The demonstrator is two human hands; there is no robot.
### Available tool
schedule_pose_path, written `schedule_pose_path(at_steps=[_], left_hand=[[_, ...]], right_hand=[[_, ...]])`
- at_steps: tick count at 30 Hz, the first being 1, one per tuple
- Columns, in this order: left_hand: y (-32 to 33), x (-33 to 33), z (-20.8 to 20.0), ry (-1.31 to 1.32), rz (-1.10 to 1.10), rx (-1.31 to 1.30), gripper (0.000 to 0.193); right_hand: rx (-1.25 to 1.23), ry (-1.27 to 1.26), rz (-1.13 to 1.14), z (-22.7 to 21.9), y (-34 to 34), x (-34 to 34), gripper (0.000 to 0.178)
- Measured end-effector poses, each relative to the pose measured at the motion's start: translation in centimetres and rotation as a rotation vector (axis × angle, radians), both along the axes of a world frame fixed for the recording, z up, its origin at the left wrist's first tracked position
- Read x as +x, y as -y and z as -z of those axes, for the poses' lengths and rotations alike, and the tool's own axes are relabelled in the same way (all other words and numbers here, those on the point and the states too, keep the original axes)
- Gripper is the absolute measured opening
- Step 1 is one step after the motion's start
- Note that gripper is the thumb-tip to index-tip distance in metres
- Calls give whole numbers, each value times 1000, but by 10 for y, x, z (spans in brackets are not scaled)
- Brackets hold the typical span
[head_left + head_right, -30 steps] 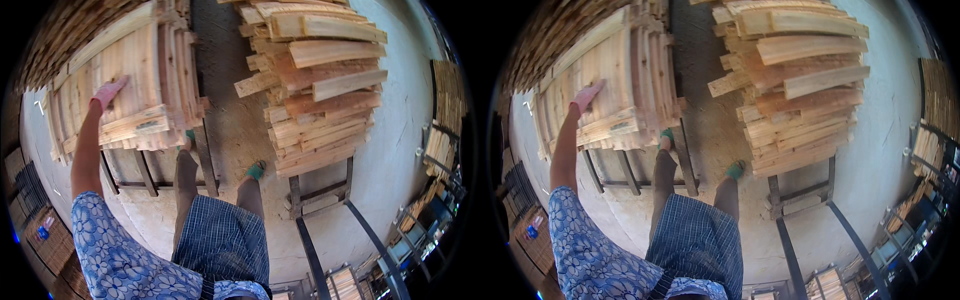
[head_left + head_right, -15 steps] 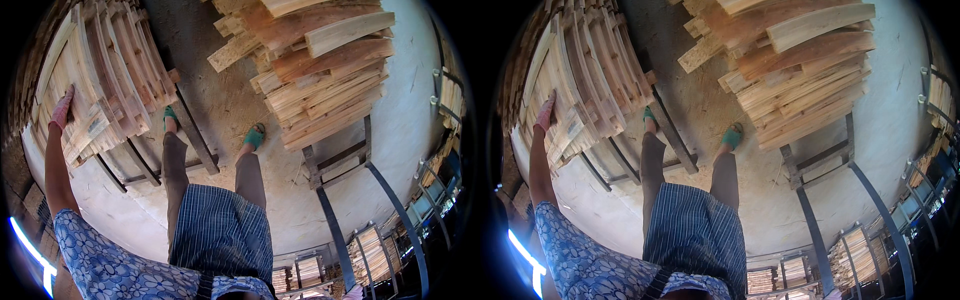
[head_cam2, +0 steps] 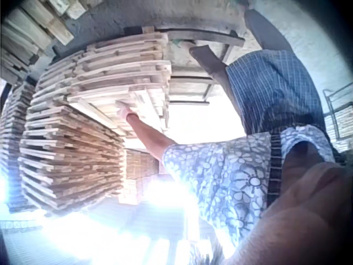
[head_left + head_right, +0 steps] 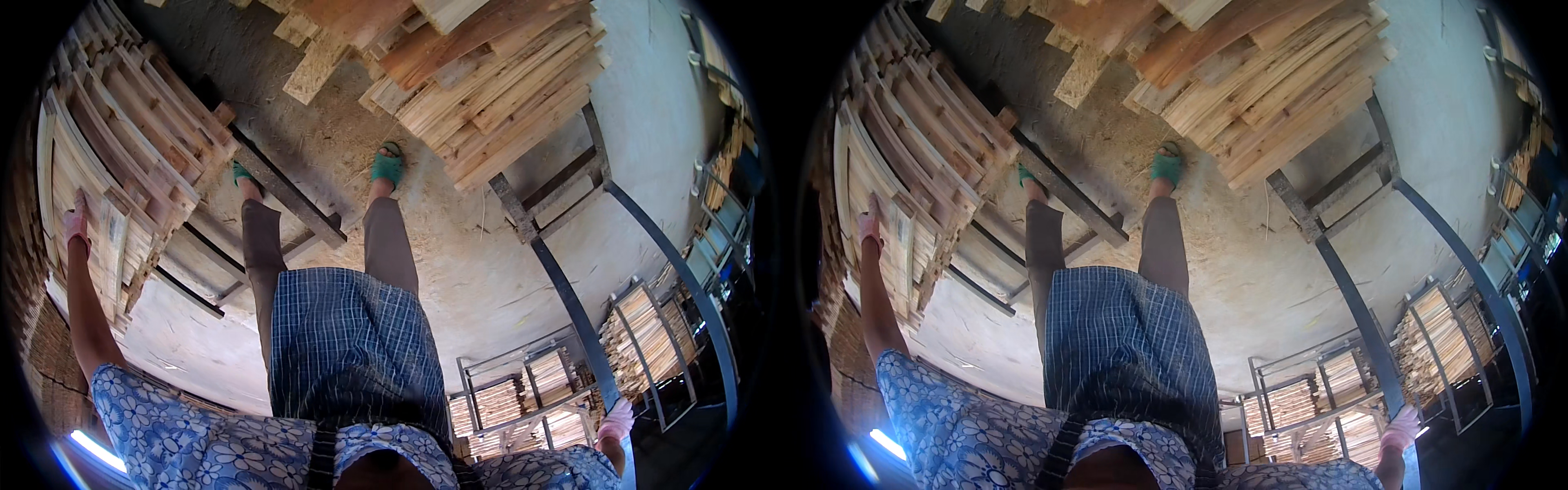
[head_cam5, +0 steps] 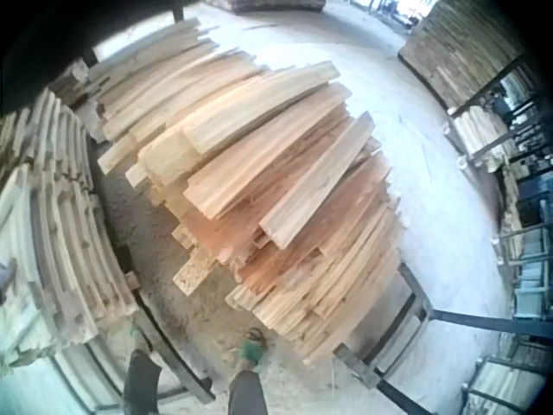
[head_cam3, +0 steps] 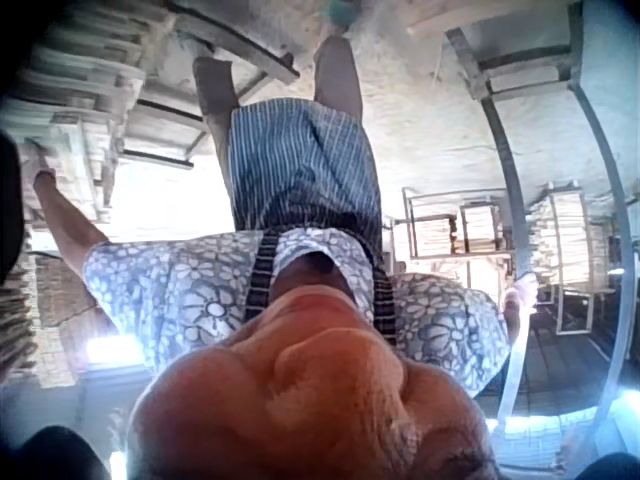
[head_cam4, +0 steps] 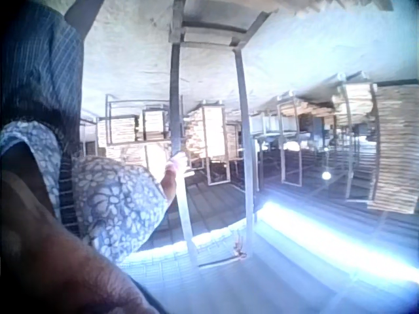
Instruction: The person stacks wooden planks onto a metal rack in a workshop. They repeatedly pick up planks from a pile on the floor and place them onto the rack, arranging them in layers.
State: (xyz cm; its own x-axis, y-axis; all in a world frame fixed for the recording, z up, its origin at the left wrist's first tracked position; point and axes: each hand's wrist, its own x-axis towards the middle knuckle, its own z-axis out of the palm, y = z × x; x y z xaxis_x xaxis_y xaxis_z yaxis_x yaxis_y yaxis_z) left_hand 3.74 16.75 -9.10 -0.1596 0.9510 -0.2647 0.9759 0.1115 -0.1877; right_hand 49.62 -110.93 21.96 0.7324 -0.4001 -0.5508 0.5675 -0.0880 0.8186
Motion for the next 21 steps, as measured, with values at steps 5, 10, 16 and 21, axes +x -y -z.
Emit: schedule_pose_path(at_steps=[5, 10, 16, 21], left_hand=[[59, 11, -44, -379, 256, 303, 86], [169, -10, -108, -358, 458, 226, 74], [400, -155, -116, 104, -95, -506, 58], [547, -159, -118, 346, -391, -712, 48]], right_hand=[[4, 23, 50, 22, 35, 21, 61], [-15, 132, -41, 36, 90, 10, 28], [69, 349, 198, 57, 74, -10, 22], [121, 398, 373, 65, 58, -37, 29]])
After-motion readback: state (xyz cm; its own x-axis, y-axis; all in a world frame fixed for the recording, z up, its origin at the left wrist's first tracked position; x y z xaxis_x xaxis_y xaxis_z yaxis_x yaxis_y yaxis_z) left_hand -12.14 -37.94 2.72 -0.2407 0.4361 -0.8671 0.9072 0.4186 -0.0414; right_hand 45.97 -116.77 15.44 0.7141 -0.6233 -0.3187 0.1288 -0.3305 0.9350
